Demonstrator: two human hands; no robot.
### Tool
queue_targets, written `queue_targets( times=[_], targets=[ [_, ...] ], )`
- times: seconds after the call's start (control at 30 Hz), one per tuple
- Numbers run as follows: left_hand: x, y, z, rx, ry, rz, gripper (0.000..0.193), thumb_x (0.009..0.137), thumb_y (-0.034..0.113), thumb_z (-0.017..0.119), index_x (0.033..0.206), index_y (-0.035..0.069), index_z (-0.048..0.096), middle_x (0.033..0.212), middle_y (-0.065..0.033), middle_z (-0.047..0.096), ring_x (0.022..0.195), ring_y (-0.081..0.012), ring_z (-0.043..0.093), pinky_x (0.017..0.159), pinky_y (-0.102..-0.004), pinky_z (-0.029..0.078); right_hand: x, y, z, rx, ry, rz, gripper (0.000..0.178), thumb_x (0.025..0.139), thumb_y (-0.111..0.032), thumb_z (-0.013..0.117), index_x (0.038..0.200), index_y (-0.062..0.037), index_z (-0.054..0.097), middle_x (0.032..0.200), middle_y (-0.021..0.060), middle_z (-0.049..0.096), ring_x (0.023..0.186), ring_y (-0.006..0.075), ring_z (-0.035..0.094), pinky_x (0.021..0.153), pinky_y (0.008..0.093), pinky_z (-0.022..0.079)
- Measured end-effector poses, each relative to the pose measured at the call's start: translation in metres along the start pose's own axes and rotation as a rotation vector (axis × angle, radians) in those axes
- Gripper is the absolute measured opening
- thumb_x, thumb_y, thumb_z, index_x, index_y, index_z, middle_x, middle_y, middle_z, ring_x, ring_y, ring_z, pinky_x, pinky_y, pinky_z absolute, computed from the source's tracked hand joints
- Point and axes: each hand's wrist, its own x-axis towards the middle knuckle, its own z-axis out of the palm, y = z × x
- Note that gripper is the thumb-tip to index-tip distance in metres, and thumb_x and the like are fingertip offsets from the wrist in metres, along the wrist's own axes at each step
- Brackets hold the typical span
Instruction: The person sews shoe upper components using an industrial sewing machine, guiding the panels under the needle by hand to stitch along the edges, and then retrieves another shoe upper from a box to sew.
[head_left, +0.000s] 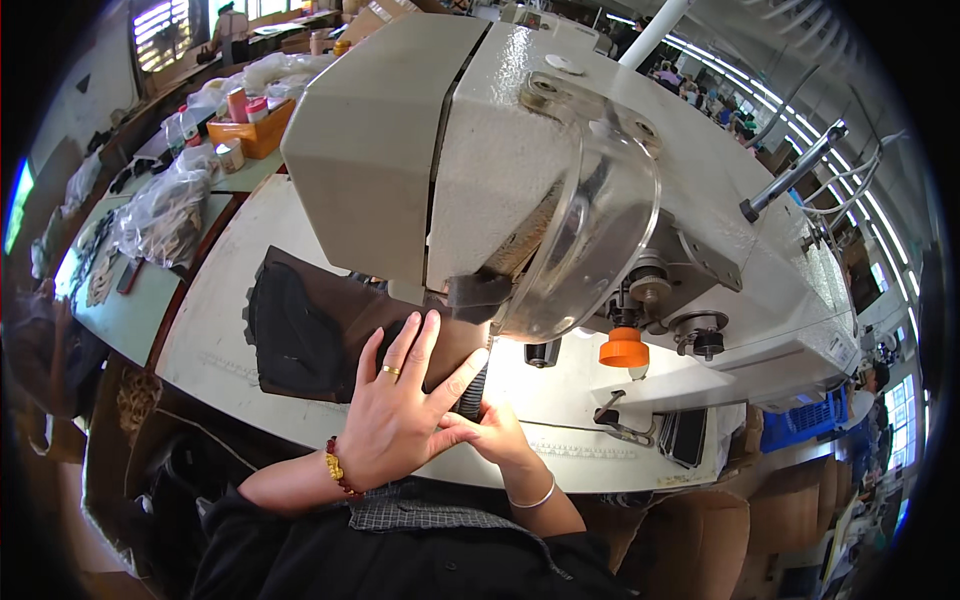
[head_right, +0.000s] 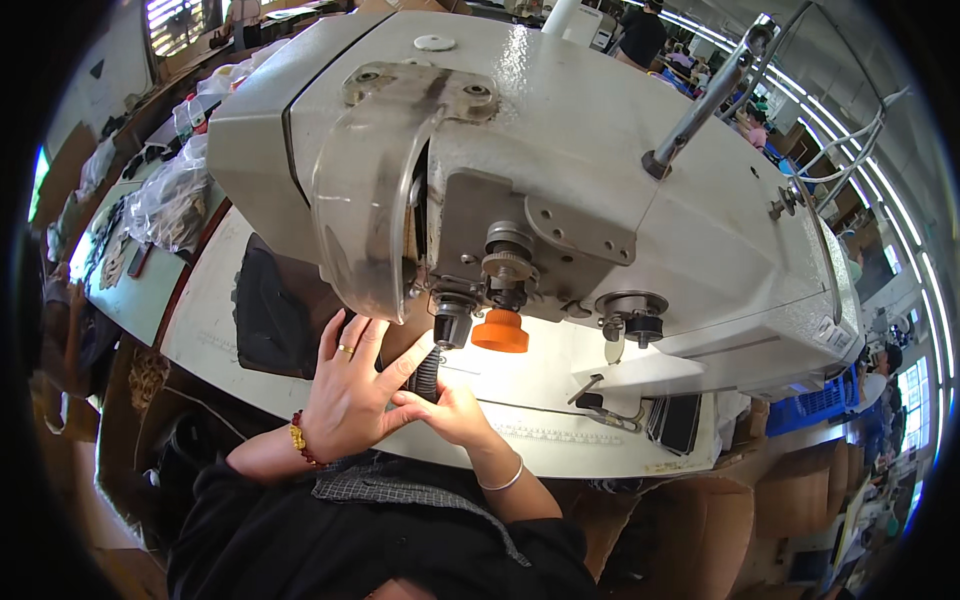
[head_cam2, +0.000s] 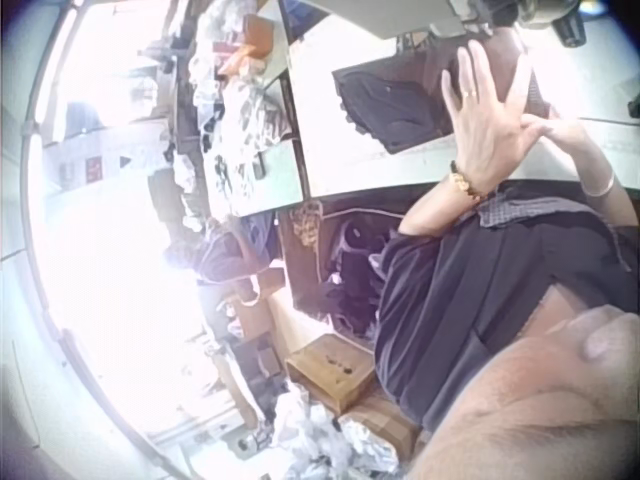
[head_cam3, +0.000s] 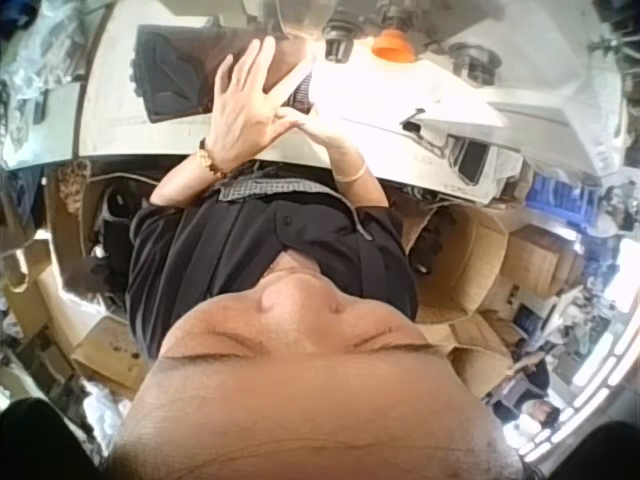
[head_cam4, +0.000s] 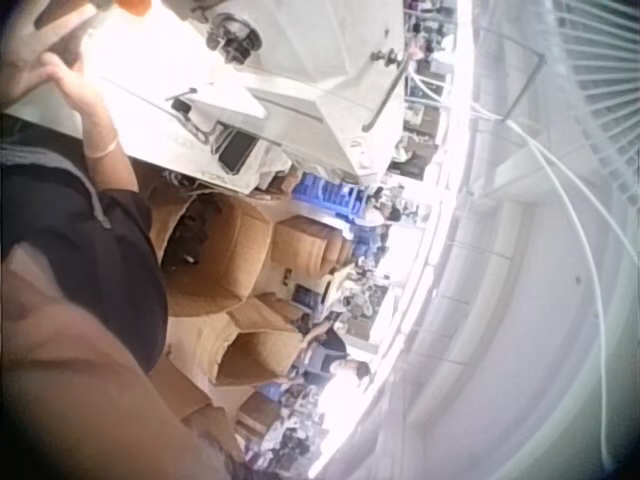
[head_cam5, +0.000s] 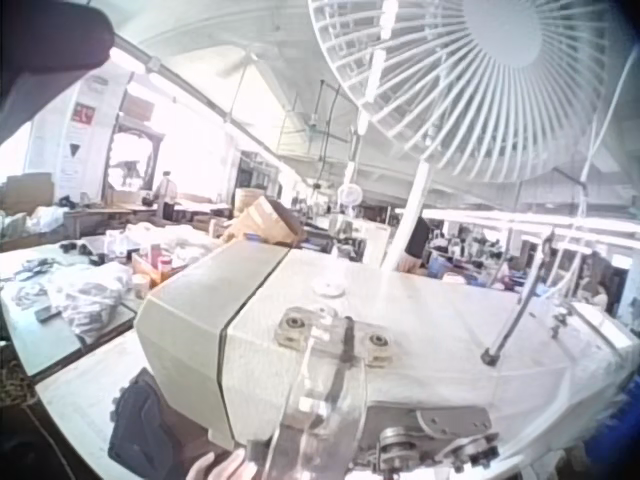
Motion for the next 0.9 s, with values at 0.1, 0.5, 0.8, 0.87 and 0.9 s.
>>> queue_targets(
  times=[0.1, 0.5, 0.8, 0.87, 0.9],
  targets=[
    [0.002, 0.002, 0.0, 0.047, 0.028, 0.004, 0.066, 0.074, 0.053, 0.062, 0.131, 0.021, 0.051, 0.138, -0.0246, 0.035, 0.128, -0.0363, 0.034, 0.103, -0.0552, 0.024, -0.002, 0.009, 0.001, -0.157, -0.014, -0.039, 0.029, 0.085, -0.006, 0.065, 0.111, 0.0044, 0.057, 0.101, 0.0076, 0.063, 0.092, 0.0126, 0.059, 0.081, 0.0278, 0.049],
    [0.007, 0.007, -0.01, 0.149, -0.024, 0.003, 0.061, 0.073, 0.054, 0.061, 0.124, 0.021, 0.058, 0.134, -0.0241, 0.039, 0.123, -0.0341, 0.039, 0.099, -0.0557, 0.03, -0.013, 0.018, 0.013, -0.054, -0.015, -0.122, 0.046, 0.081, 0.012, 0.051, 0.125, 0.0055, 0.041, 0.12, 0.016, 0.051, 0.109, 0.0194, 0.055, 0.088, 0.0304, 0.049],
    [0.019, 0.006, -0.008, 0.219, 0.042, 0.013, 0.058, 0.075, 0.056, 0.058, 0.12, 0.019, 0.061, 0.129, -0.0235, 0.044, 0.114, -0.0326, 0.044, 0.097, -0.0555, 0.032, -0.003, 0.012, -0.002, -0.088, -0.075, -0.061, 0.04, 0.081, 0.01, 0.047, 0.121, 0.0039, 0.048, 0.114, 0.0108, 0.055, 0.106, 0.0167, 0.054, 0.089, 0.0304, 0.046],
    [0.018, 0.001, -0.001, 0.162, 0.015, -0.002, 0.058, 0.076, 0.056, 0.058, 0.12, 0.019, 0.061, 0.127, -0.0237, 0.045, 0.112, -0.0328, 0.045, 0.097, -0.0558, 0.032, -0.001, 0.012, -0.002, -0.105, -0.106, -0.1, 0.04, 0.081, 0.01, 0.046, 0.121, 0.0036, 0.048, 0.114, 0.0103, 0.056, 0.106, 0.0167, 0.054, 0.089, 0.0309, 0.046],
    [0.018, 0.0, 0.001, 0.107, -0.012, -0.019, 0.057, 0.077, 0.056, 0.057, 0.119, 0.018, 0.062, 0.125, -0.024, 0.047, 0.11, -0.033, 0.047, 0.097, -0.0561, 0.033, 0.0, 0.013, 0.0, -0.07, -0.066, -0.099, 0.04, 0.081, 0.01, 0.046, 0.12, 0.0034, 0.049, 0.113, 0.0101, 0.057, 0.106, 0.0165, 0.054, 0.089, 0.0308, 0.046]
  ],
)
